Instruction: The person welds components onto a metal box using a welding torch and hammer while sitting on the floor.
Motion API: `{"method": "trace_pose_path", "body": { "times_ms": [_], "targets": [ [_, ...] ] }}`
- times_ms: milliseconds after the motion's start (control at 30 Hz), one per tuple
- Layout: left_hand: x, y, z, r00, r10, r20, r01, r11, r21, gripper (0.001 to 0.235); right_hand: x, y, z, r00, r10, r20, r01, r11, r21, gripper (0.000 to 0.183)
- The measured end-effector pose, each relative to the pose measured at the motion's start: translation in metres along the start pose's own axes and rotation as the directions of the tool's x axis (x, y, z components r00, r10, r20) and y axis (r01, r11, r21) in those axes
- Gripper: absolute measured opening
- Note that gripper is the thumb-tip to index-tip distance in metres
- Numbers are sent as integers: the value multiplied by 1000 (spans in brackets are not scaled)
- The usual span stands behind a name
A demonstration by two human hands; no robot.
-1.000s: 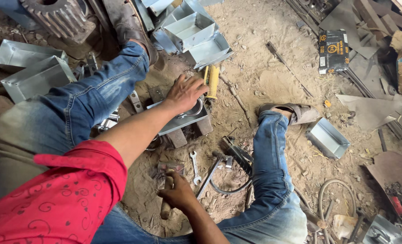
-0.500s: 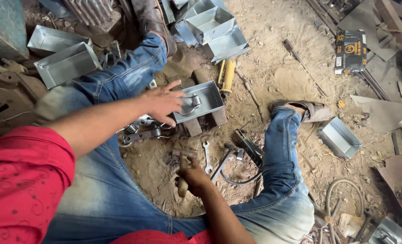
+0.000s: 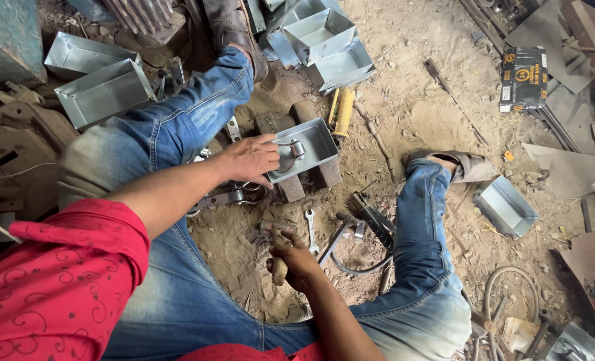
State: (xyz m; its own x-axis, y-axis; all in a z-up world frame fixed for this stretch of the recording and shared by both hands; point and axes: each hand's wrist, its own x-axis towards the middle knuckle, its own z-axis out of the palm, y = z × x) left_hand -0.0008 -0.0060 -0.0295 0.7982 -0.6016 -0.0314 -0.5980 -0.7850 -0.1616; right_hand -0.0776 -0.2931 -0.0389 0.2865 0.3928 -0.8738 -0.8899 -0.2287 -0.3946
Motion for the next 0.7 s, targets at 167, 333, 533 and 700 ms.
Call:
{"method": "trace_pose_path", "body": {
  "times_ms": [167,333,533,700],
  "targets": [
    [2,0,8,999,17,-50,-21,996,-89,64,-3,-1,4,1000,-5,-6,5,998,59,81],
    [2,5,18,998,-9,-64,4,998,-66,61,-11,-4,11,997,50,-65,-46,997,67,86],
    [5,3,16,999,1,-51,-3,999,-49,64,5,7,0,991,134,13,-134,972,195,66],
    [8,7,22,989,17,-144,-13,999,32,65,-9,0,-7,994,99,-44,-90,980,178,60]
  ]
}}
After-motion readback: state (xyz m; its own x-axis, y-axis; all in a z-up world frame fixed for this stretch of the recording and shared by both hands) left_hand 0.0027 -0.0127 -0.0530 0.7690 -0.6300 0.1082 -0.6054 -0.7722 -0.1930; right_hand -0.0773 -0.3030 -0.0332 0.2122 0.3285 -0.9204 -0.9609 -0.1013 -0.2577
